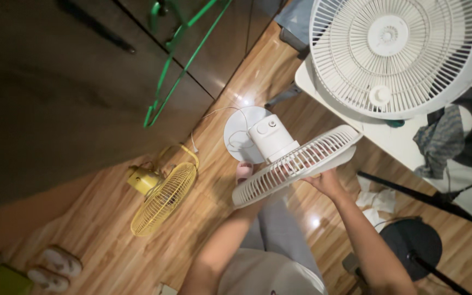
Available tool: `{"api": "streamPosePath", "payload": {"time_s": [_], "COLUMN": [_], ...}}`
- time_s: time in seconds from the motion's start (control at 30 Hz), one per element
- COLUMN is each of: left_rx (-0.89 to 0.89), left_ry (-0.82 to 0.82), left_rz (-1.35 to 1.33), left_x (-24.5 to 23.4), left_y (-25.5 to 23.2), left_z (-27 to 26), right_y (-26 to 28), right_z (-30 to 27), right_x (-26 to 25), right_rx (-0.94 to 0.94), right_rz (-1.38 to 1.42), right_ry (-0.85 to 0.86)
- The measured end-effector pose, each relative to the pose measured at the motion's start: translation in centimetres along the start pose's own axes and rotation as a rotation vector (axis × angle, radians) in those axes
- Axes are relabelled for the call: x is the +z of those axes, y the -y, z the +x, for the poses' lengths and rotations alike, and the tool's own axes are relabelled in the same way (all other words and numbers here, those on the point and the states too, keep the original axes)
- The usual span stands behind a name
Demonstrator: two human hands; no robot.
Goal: The person reassembles a white electric fan by attaching the fan blade to the motor shaft, securing it with a nut, and then attaching the front grille. The person uses a screwdriver to tighten the nut and then places the fan on the floor.
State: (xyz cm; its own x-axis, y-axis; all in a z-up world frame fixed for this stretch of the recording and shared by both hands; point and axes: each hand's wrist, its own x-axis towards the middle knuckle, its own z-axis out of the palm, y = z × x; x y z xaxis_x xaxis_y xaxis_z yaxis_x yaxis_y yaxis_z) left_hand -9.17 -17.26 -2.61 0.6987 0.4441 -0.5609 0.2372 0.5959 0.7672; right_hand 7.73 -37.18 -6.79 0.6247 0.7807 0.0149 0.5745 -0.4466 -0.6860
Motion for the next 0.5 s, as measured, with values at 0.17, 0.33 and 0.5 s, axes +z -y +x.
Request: {"api": "streamPosePath", "payload": {"time_s": [0.17,0.33,0.5], "left_rx": [-0.009,-0.009,-0.015], "left_ry": [-0.033,-0.069,-0.109], "left_rz": [-0.007,-0.004,-0.002], "left_x": [0.9,1.4,1.6], "left_y": [1.0,1.7,2.6], "left_z": [0.3,0.6,0.7], "right_y": [-0.1,1.2,2.3], "right_z": [-2.1,-6.5,-7.7], "right_x": [0.3,5.3,8.6], "right_rx": [0.004,0.337,0.866], "right_rz": [-0.114,0.262,1.270], "right_ry": [-0.074,-0.453,-0.274]}}
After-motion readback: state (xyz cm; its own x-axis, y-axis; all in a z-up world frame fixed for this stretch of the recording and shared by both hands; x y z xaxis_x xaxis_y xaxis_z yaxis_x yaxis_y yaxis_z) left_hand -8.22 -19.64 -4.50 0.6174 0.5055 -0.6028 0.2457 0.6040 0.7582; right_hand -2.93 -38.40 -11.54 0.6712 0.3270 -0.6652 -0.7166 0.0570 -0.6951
